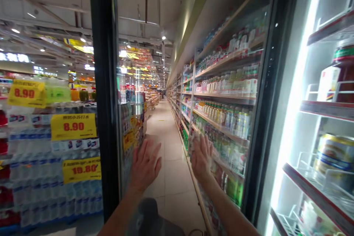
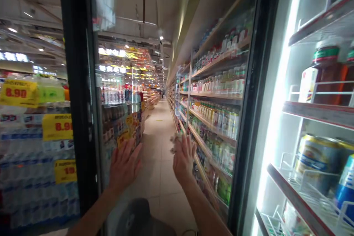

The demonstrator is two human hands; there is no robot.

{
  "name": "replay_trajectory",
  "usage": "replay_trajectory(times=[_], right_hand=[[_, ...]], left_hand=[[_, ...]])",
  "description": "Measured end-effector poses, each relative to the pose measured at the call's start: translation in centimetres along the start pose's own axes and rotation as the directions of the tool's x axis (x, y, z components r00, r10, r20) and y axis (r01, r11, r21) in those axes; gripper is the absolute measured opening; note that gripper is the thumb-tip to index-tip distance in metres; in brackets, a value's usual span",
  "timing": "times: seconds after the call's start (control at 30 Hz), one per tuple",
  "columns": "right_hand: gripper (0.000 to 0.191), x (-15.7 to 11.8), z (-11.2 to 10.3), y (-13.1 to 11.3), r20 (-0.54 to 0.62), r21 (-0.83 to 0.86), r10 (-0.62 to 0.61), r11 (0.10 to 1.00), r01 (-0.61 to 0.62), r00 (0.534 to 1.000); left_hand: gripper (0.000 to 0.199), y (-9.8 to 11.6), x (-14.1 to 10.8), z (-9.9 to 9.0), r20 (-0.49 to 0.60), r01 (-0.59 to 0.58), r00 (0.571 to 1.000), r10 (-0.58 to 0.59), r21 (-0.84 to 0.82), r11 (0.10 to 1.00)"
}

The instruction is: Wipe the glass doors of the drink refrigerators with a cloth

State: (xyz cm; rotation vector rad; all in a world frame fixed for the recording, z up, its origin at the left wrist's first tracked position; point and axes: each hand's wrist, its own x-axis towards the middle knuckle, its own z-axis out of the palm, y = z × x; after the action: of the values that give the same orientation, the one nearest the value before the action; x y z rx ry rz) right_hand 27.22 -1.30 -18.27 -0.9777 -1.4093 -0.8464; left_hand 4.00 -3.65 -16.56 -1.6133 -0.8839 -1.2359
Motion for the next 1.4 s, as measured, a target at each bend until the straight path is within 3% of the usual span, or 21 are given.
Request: replay_trajectory(times=[0.07, 0.1, 0.17, 0.23, 0.3, 0.4, 0.47, 0.5, 0.53, 0.6, 0.7, 0.77, 0.83, 0.93, 0.97, 1.03, 1.13, 1.2, 1.27, 1.33, 1.4], right_hand=[[0.057, -0.1, 0.1, -0.6, 0.071, 0.022, -0.121, 0.993, 0.120, 0.990], [0.057, 0.2, 0.0, 0.0, 0.057, 0.016, -0.113, 0.994, 0.112, 0.992], [0.055, 1.3, -0.3, 2.4, -0.059, -0.019, 0.052, 0.998, -0.053, 0.997], [0.054, 2.3, -0.6, 4.4, -0.212, -0.033, 0.263, 0.961, -0.276, 0.941], [0.054, 2.4, -0.5, 4.2, -0.265, -0.030, 0.323, 0.939, -0.343, 0.909], [0.056, 1.0, 0.1, 0.6, -0.051, -0.012, 0.058, 0.998, -0.059, 0.997], [0.060, 0.2, 0.3, -1.1, 0.085, 0.041, -0.147, 0.989, 0.144, 0.985], [0.062, 0.2, 0.2, -1.1, 0.107, 0.051, -0.182, 0.983, 0.178, 0.977], [0.062, 0.4, 0.1, -0.6, 0.089, 0.040, -0.155, 0.988, 0.151, 0.984], [0.059, 1.5, -0.3, 1.5, -0.033, -0.014, 0.050, 0.999, -0.051, 0.998], [0.056, 3.0, -0.5, 3.3, -0.217, -0.042, 0.280, 0.954, -0.296, 0.935], [0.057, 2.7, -0.3, 2.0, -0.175, -0.049, 0.214, 0.973, -0.225, 0.961], [0.059, 1.8, 0.0, -0.1, -0.025, -0.023, 0.007, 1.000, -0.007, 1.000], [0.060, 1.3, 0.0, -0.8, 0.090, 0.021, -0.202, 0.979, 0.201, 0.975], [0.059, 1.6, -0.1, 0.0, 0.068, 0.001, -0.167, 0.986, 0.167, 0.984], [0.057, 2.8, -0.5, 2.3, -0.058, -0.052, 0.050, 0.997, -0.053, 0.997], [0.055, 3.7, -0.6, 3.7, -0.237, -0.044, 0.296, 0.948, -0.315, 0.925], [0.056, 3.0, -0.4, 2.0, -0.164, -0.033, 0.210, 0.975, -0.218, 0.964], [0.058, 1.6, -0.1, -0.4, 0.021, 0.006, -0.026, 1.000, 0.026, 0.999], [0.059, 0.9, 0.1, -1.6, 0.134, 0.062, -0.211, 0.977, 0.204, 0.968], [0.057, 1.2, -0.1, -0.8, 0.114, 0.054, -0.219, 0.975, 0.214, 0.969]], left_hand=[[0.067, -0.1, 0.0, 0.0, 0.001, -0.011, 1.000, 0.011, 0.003, 1.000], [0.068, -0.2, 0.0, 0.1, 0.007, -0.011, 1.000, 0.011, 0.000, 1.000], [0.068, -0.2, 0.0, 0.2, 0.014, -0.008, 1.000, 0.008, -0.013, 1.000], [0.069, -0.1, 0.0, 0.3, 0.009, 0.003, 1.000, -0.003, -0.017, 1.000], [0.070, -0.1, -0.1, 0.3, 0.003, 0.007, 1.000, -0.007, -0.015, 1.000], [0.070, -0.1, 0.0, 0.3, 0.004, 0.020, 1.000, -0.020, -0.024, 1.000], [0.069, -0.1, 0.1, 0.3, 0.007, 0.020, 1.000, -0.020, -0.027, 0.999], [0.070, -0.2, 0.1, 0.3, 0.008, 0.018, 1.000, -0.018, -0.028, 0.999], [0.070, -0.2, 0.1, 0.3, 0.011, 0.015, 1.000, -0.014, -0.028, 0.999], [0.070, -0.2, 0.0, 0.3, 0.013, 0.008, 1.000, -0.007, -0.032, 0.999], [0.071, -0.2, 0.0, 0.3, 0.005, -0.001, 1.000, 0.001, -0.022, 1.000], [0.071, -0.2, 0.1, 0.2, 0.001, -0.003, 1.000, 0.003, -0.019, 1.000], [0.070, -0.2, 0.1, 0.2, -0.003, -0.004, 1.000, 0.004, -0.017, 1.000], [0.070, -0.3, 0.2, 0.2, 0.000, -0.015, 1.000, 0.015, -0.017, 1.000], [0.070, -0.3, 0.1, 0.2, 0.000, -0.015, 1.000, 0.015, -0.015, 1.000], [0.071, -0.3, 0.0, 0.2, 0.009, -0.003, 1.000, 0.003, -0.015, 1.000], [0.071, -0.2, -0.1, 0.2, 0.025, 0.011, 1.000, -0.011, -0.016, 1.000], [0.071, -0.1, 0.0, 0.2, 0.022, 0.000, 1.000, 0.000, -0.016, 1.000], [0.070, -0.2, 0.1, 0.1, 0.010, -0.009, 1.000, 0.009, -0.005, 1.000], [0.070, -0.3, 0.1, 0.1, 0.000, -0.015, 1.000, 0.015, 0.005, 1.000], [0.069, -0.3, 0.1, 0.1, 0.003, -0.019, 1.000, 0.019, 0.007, 1.000]])
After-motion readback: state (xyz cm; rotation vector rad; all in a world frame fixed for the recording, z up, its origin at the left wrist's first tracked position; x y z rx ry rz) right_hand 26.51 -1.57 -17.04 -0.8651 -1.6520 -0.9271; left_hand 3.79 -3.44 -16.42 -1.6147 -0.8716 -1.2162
